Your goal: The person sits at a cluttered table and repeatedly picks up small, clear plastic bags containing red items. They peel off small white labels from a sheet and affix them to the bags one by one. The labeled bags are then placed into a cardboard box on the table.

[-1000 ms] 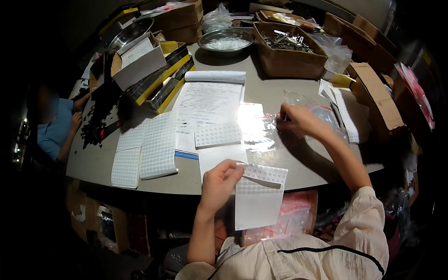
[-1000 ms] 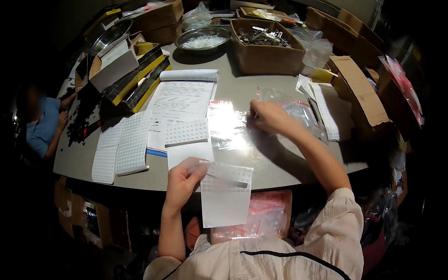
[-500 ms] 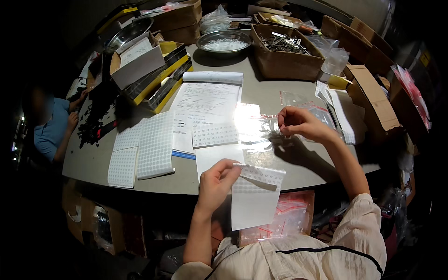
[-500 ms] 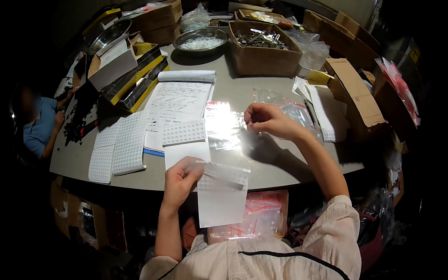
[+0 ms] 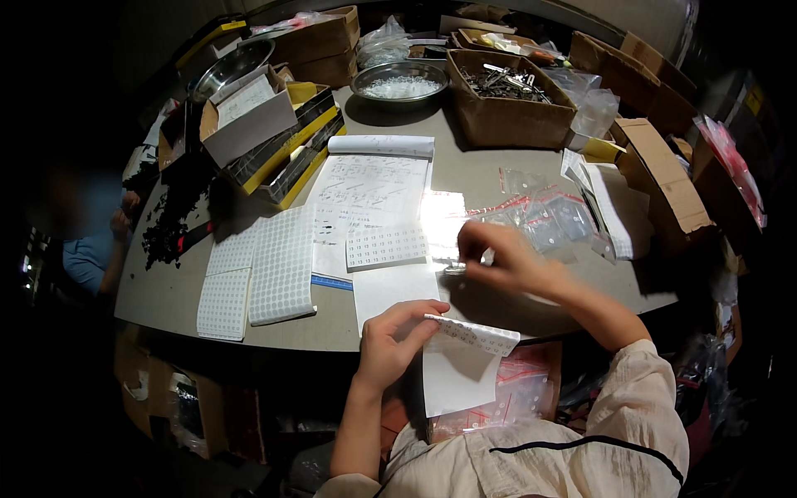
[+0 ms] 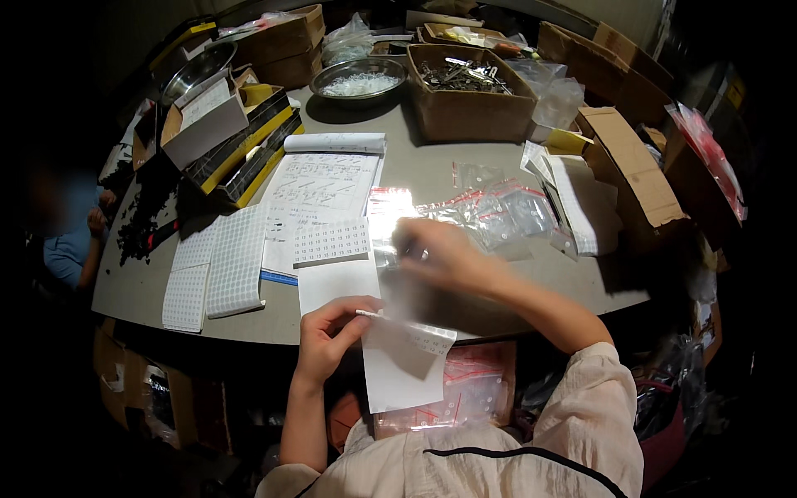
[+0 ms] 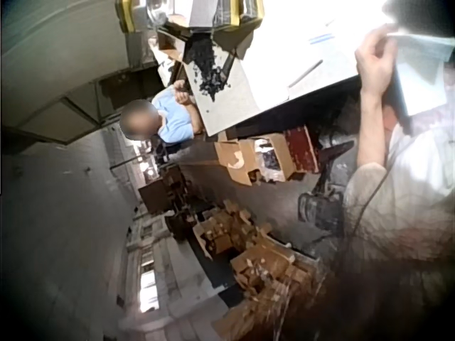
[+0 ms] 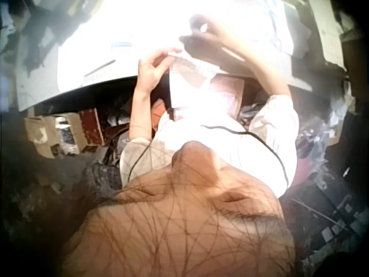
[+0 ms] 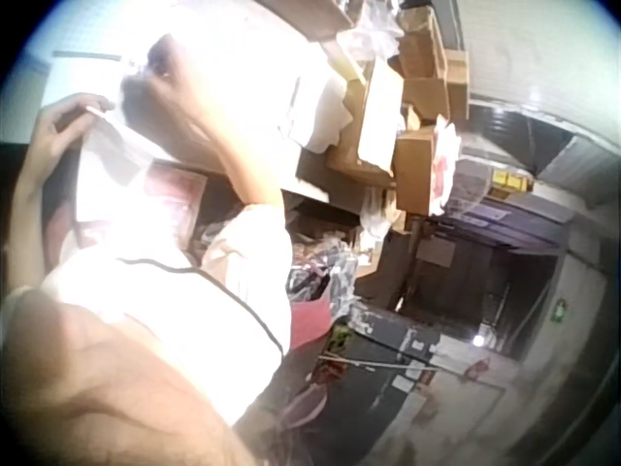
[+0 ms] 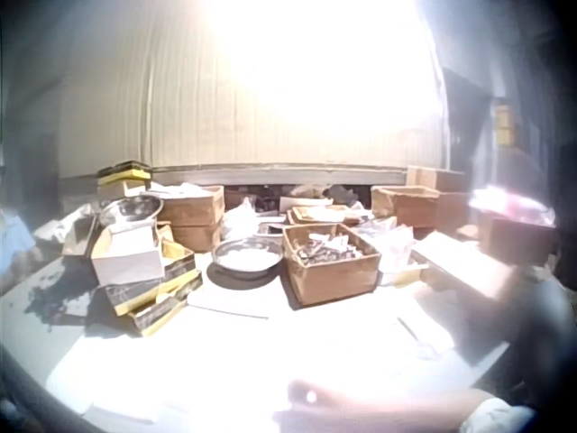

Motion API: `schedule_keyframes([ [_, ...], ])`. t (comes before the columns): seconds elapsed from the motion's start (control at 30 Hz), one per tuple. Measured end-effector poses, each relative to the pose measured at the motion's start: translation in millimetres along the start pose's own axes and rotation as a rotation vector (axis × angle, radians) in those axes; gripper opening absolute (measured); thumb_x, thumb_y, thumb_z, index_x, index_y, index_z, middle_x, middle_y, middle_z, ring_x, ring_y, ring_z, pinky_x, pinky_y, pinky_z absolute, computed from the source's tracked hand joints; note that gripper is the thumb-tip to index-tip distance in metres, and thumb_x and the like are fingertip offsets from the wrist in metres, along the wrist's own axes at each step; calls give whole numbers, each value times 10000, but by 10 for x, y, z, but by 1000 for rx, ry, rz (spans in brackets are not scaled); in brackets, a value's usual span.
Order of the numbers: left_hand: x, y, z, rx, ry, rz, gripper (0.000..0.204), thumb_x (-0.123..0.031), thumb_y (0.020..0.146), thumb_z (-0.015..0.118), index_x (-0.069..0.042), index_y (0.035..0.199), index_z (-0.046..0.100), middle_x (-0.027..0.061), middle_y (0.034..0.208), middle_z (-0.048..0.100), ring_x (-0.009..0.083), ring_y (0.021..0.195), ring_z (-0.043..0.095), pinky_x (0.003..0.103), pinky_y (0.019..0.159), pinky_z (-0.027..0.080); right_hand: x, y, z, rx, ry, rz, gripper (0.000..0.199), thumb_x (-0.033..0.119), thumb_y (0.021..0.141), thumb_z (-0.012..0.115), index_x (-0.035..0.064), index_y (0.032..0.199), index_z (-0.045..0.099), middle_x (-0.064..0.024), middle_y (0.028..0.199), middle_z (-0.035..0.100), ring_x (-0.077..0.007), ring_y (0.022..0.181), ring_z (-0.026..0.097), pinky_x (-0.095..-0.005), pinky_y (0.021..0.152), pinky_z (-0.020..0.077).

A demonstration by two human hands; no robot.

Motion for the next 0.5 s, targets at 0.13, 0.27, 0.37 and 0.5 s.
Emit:
schedule_keyframes([
  [0.13,0,25,24,25,-1,31,188,-16,973,649,21,1133,740,39,1012,748,78,861,664,205,719,511,-476,70,-481,-20,173,313,188,10,869,694,33,1008,570,-10,850,613,-90,784,591,-256,709,491],
  [0.27,-30,10,7,4,13,-91,186,-35,940,683,-21,1104,772,78,1047,779,136,935,711,269,841,548,-697,82,-609,146,149,343,215,3,860,700,35,1025,566,-17,863,619,-98,771,582,-273,721,496],
  [0.37,-6,10,-4,4,34,-111,176,-41,943,685,-15,1095,771,83,1021,777,137,901,711,268,799,548,-640,50,-512,159,-99,218,247,97,812,735,23,1004,599,-125,845,672,-258,761,658,-374,711,517],
  [0.5,36,68,41,-59,58,37,165,-40,969,673,25,1097,755,10,902,729,44,735,613,191,626,460,-657,-9,-374,41,-561,75,296,113,829,791,21,1010,576,-158,912,673,-348,848,659,-428,778,526],
])
Point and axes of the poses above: each hand's wrist, its own y-axis towards the middle knuckle, its own z-axis out of the palm, x = y × z, the point moved 2 cm from there along y, towards the middle knuckle
